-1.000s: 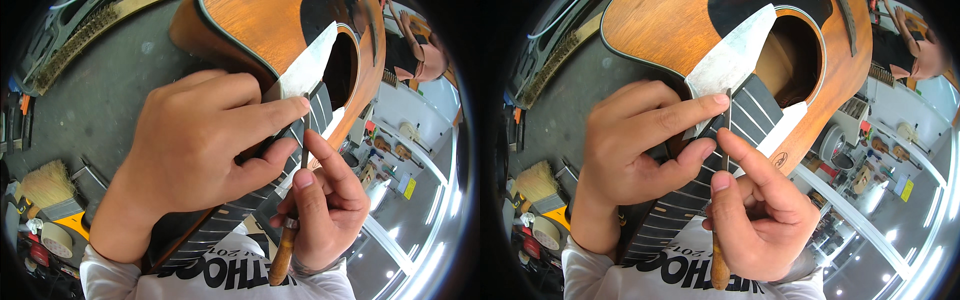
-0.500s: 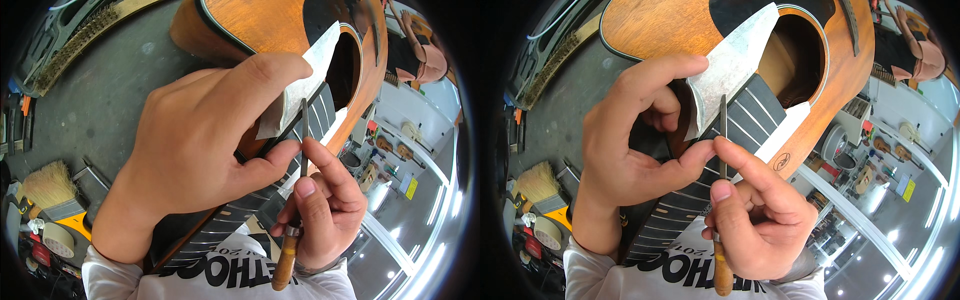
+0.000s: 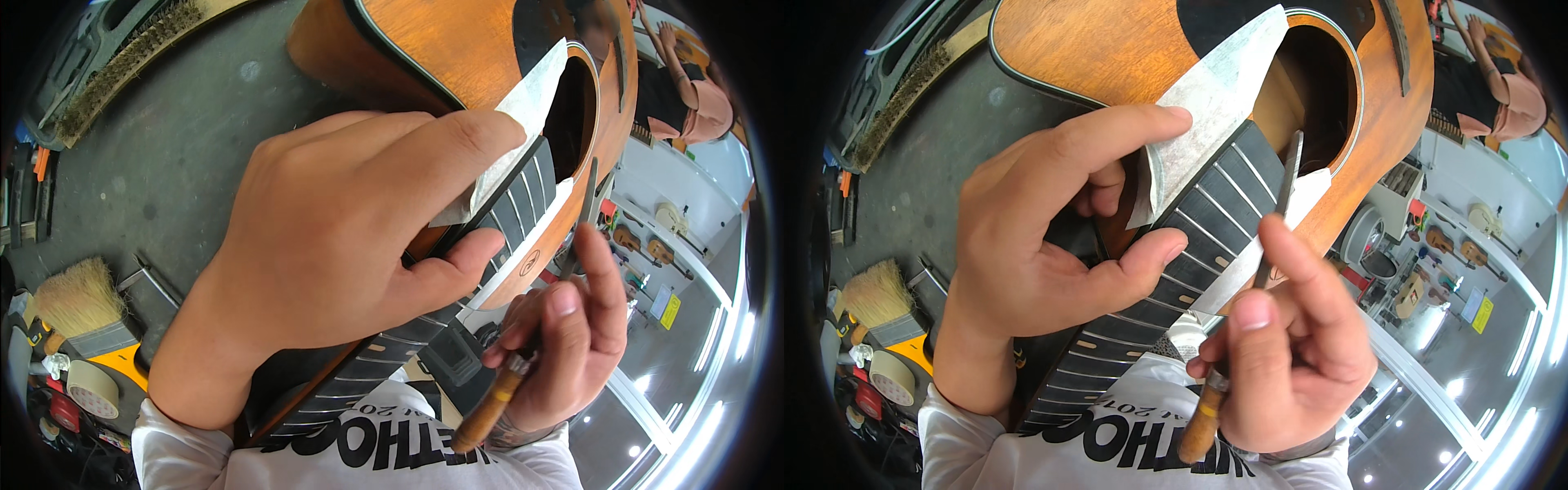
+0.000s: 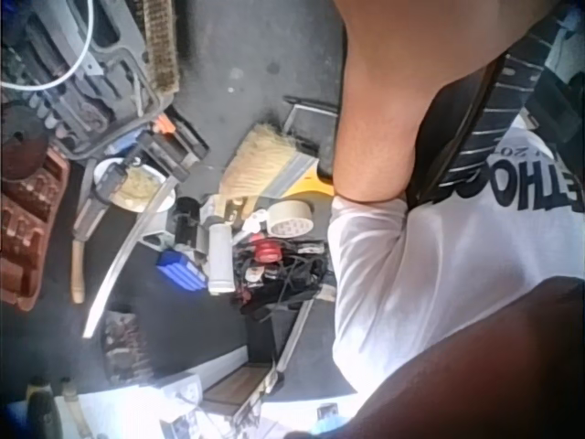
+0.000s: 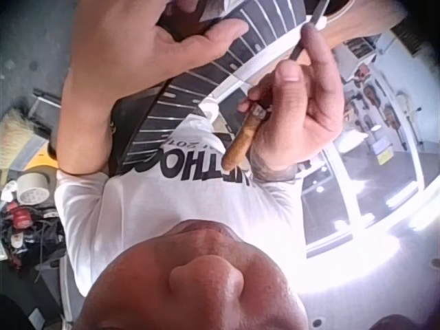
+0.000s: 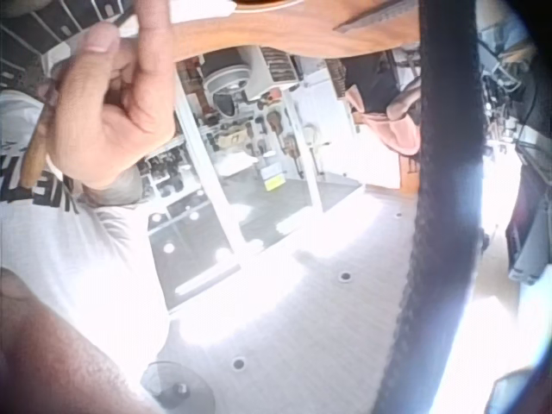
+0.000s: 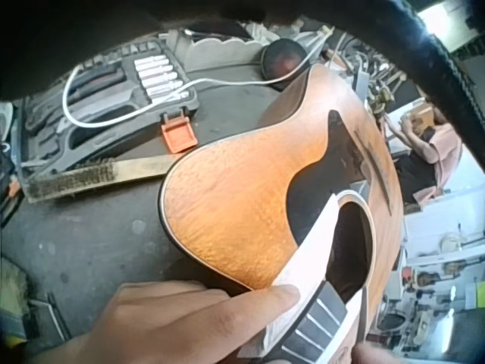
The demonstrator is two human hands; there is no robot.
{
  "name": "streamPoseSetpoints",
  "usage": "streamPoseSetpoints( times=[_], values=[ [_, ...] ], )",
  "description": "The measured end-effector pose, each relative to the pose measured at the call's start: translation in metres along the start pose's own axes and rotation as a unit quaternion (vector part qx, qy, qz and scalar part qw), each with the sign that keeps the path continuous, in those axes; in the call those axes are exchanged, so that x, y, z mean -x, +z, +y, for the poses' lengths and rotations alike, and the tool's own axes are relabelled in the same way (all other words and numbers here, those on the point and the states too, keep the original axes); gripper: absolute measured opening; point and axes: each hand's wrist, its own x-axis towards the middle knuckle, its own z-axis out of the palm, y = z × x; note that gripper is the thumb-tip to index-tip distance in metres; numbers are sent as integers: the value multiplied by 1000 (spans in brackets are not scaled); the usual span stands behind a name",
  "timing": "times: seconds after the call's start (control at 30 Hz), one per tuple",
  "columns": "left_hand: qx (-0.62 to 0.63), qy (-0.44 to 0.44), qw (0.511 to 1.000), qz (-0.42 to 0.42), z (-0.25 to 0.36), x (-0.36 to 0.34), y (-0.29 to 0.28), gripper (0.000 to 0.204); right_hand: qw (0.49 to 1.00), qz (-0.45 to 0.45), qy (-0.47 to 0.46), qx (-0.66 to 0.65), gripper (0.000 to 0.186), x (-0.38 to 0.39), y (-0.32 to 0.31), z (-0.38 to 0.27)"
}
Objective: The person uses a small metal file to smooth the edges of the frets on an acoustic guitar's fretboard. They work methodically along the neck, filing each fret individually while protecting the wood with paper. The person also uses a brush to sweep away debris from the fretboard during the process.
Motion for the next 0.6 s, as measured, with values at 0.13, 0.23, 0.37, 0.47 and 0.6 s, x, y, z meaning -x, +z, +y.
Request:
streamPoseSetpoints(
  times=[0.13, 0.23, 0.37, 0.47, 0.6],
  values=[
    [-47, 21, 998, -47, -2, 0, -3, 51, 996, -57, -64, 37, 54, 2, -14, 19],
    [-63, 36, 995, -62, -4, 3, -1, 48, 994, -53, -77, 62, 61, 3, -16, 25],
    [-66, 28, 996, -51, -2, 6, 4, 48, 993, -53, -61, 82, 59, 5, -12, 22],
    [-62, 47, 996, -46, -3, 4, 1, 50, 991, -21, -65, 116, 58, 5, -8, 20],
    [-55, 65, 996, -34, 0, 2, 0, 49, 995, -30, -56, 77, 53, 6, -13, 19]
  ],
)
